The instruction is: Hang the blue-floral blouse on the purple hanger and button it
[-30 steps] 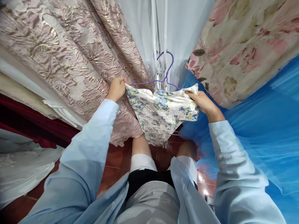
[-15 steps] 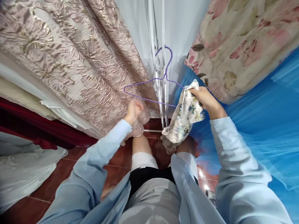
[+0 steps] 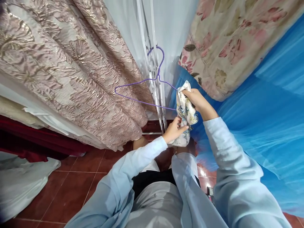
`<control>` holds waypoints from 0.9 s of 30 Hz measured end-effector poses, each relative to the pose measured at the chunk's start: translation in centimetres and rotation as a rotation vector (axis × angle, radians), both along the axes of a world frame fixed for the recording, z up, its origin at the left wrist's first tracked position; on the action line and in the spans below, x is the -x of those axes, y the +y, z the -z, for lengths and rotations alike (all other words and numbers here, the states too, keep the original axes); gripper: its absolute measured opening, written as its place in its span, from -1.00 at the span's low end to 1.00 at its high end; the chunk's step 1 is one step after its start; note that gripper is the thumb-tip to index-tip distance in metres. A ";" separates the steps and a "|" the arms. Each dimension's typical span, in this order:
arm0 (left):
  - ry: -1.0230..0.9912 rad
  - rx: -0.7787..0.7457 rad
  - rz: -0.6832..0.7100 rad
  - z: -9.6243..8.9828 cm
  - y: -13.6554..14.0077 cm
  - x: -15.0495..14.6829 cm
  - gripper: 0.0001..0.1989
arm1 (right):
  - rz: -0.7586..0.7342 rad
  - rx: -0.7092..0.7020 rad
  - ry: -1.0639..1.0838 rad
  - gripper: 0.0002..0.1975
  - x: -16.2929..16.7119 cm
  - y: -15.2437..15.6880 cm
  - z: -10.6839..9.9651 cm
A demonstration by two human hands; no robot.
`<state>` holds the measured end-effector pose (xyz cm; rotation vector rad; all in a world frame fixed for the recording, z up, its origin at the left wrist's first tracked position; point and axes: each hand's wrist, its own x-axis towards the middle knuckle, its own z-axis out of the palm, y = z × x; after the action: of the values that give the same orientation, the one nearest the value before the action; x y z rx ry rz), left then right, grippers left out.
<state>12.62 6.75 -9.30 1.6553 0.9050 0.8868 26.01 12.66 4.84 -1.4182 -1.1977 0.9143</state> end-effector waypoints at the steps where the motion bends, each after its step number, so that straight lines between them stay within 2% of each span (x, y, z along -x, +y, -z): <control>1: 0.061 -0.009 0.013 0.6 0.0 0.2 -0.62 | 0.003 0.003 0.005 -0.80 0.1 -0.1 0.0; 4: 0.210 0.072 0.149 2.1 0.3 2.4 -0.73 | 0.018 0.005 0.011 -0.80 -0.2 -0.2 -0.3; 6: 0.285 0.205 0.305 2.4 1.2 5.6 -0.78 | 0.035 0.009 0.022 -0.81 -0.7 -0.3 -1.0; 8: 0.374 0.295 0.379 1.5 2.8 10.2 -0.81 | 0.064 0.031 0.045 -0.83 -1.2 -0.4 -1.8; 10: 0.387 0.279 0.307 -0.6 5.1 15.6 -0.86 | 0.092 0.050 0.066 -0.85 -1.7 -0.2 -2.5; 11: 0.383 0.222 0.244 -2.1 6.4 18.3 -0.85 | 0.100 0.054 0.074 -0.86 -1.8 0.0 -2.8; 14: 0.410 -0.048 -0.050 -8.0 10.7 25.4 -0.99 | 0.097 0.076 0.079 -0.92 -2.0 0.7 -3.0; 16: 0.478 -0.231 -0.186 -12.2 13.2 28.3 -0.91 | 0.080 0.107 0.078 -0.91 -2.0 1.2 -2.9; 18: 0.540 -0.422 -0.246 -15.9 15.3 29.2 -0.85 | 0.063 0.122 0.086 -0.90 -1.9 1.4 -2.7; 21: 0.569 -0.666 -0.325 -19.6 17.1 27.3 -0.84 | 0.061 0.098 0.107 -0.93 -1.7 1.2 -2.6; 23: 0.521 -0.722 -0.319 -20.4 17.4 24.5 -0.95 | 0.058 0.097 0.125 -0.97 -1.4 0.8 -2.6; 27: 0.435 -0.664 -0.228 -19.2 15.9 19.4 -0.67 | -0.078 0.216 0.205 -0.95 -0.8 0.2 -2.1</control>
<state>-6.74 22.65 9.89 2.4153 1.1899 1.0753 26.79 12.85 6.95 -1.4140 -1.0298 1.2426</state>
